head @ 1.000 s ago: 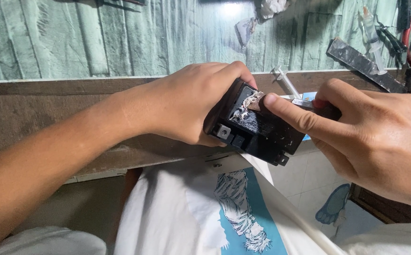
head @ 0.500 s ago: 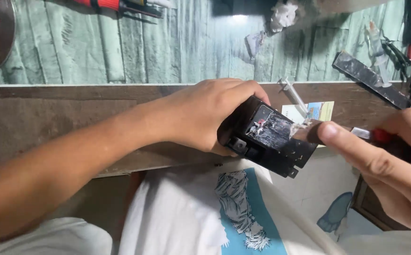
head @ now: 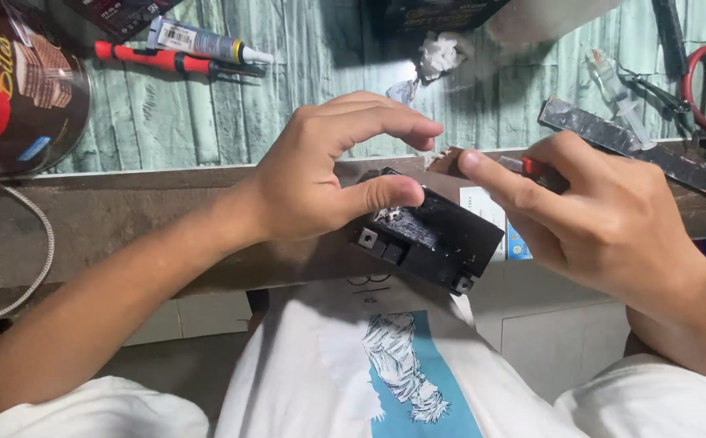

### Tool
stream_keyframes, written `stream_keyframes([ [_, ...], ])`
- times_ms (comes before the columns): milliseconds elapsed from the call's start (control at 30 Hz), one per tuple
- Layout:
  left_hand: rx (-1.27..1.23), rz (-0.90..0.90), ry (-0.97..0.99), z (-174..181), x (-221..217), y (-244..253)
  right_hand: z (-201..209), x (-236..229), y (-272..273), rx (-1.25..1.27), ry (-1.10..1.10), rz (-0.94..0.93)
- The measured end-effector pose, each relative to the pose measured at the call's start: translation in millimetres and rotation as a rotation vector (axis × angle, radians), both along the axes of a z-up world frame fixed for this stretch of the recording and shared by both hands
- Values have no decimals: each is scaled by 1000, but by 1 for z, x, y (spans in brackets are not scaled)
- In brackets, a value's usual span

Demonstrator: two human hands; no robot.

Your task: Cleaning and maintaining a battery by scraping residue from the casing with a utility knife and injecting liquid using a syringe.

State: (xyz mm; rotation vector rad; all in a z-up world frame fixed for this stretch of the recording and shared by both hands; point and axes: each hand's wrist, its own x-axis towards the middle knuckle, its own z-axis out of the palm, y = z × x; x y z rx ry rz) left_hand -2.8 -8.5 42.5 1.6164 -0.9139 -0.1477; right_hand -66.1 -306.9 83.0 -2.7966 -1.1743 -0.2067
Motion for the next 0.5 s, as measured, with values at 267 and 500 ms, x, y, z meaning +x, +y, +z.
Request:
stream_keyframes([
  [267, 77, 182, 198, 21, 11, -24, -15, 31, -6, -92, -218, 51],
  [500, 204, 308, -68, 4, 23, -21, -52, 46, -39, 160, -205, 28],
])
